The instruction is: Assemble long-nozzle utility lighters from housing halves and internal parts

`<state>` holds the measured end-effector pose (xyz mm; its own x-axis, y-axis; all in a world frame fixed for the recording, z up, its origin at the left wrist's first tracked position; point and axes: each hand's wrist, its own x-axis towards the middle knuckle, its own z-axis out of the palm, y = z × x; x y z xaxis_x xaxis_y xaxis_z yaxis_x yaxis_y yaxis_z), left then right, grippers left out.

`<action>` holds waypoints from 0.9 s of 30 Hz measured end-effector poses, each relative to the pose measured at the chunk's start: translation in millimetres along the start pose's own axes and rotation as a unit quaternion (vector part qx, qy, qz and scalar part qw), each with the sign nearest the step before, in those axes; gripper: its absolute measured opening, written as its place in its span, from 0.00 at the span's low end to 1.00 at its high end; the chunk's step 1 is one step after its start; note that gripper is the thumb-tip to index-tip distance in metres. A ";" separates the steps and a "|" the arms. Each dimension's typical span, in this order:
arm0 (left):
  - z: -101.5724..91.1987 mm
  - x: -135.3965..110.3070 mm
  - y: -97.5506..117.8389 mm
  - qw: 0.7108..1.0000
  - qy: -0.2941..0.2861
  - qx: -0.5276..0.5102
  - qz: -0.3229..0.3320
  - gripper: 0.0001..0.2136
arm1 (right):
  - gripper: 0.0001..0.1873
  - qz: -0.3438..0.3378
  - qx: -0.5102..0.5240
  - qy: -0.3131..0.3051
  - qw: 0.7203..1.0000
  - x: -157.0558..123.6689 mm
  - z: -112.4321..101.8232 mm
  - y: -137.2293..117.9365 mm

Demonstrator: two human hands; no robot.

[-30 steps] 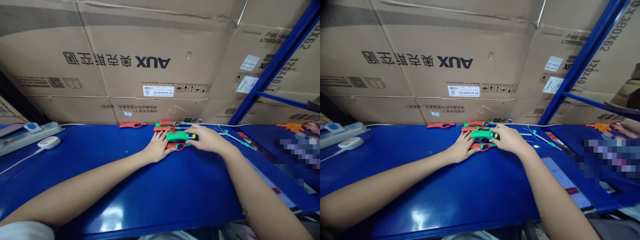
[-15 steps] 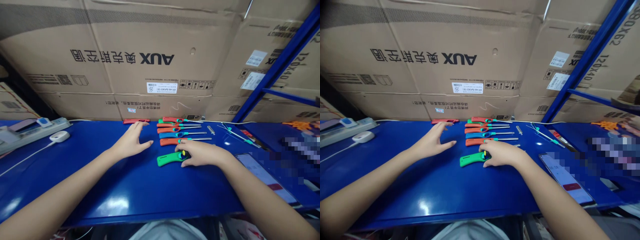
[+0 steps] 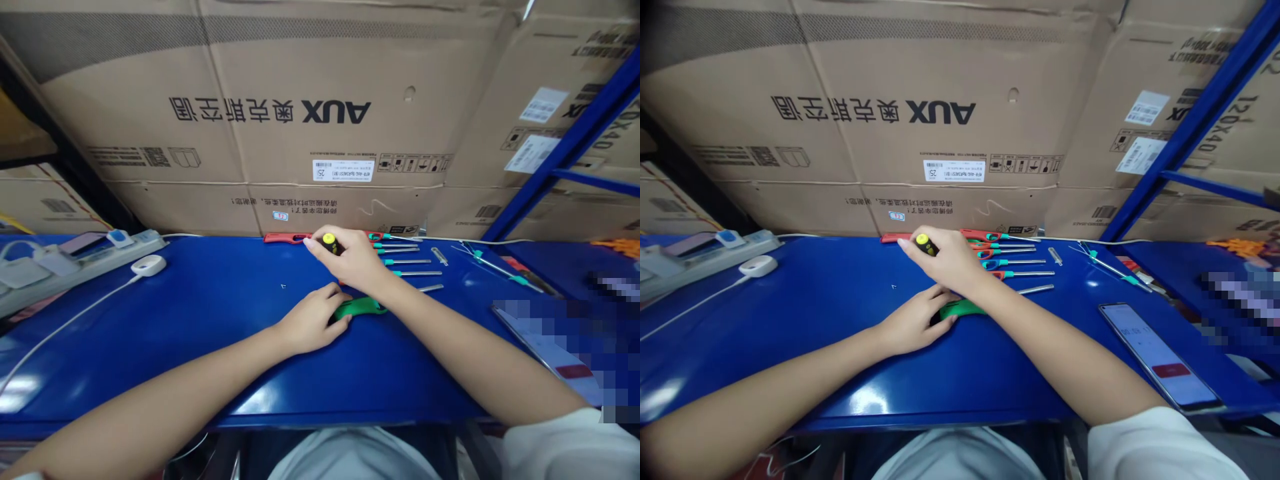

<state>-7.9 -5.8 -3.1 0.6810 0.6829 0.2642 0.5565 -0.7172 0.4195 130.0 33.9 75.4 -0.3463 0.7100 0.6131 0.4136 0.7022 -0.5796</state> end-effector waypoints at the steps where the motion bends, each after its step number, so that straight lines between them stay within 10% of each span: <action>1: 0.0 -0.1 0.1 1.000 -0.002 -0.004 0.002 0.16 | 0.20 0.032 0.051 0.010 0.998 -2.1 10.9 2.5; 8: 0.9 0.1 -1.7 1.000 -0.011 -0.010 0.018 0.12 | 0.21 0.162 0.229 0.017 0.960 -20.8 51.2 21.9; 27: 1.1 -1.5 -5.2 0.999 -0.004 -0.042 0.017 0.12 | 0.20 0.161 0.255 0.039 0.953 -22.3 47.3 20.9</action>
<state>-11.3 -3.3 -6.6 0.7038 0.6562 0.2724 0.4904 -0.7261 0.4820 106.6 35.2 24.2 -0.1992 0.9008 0.3859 0.0181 0.3971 -0.9176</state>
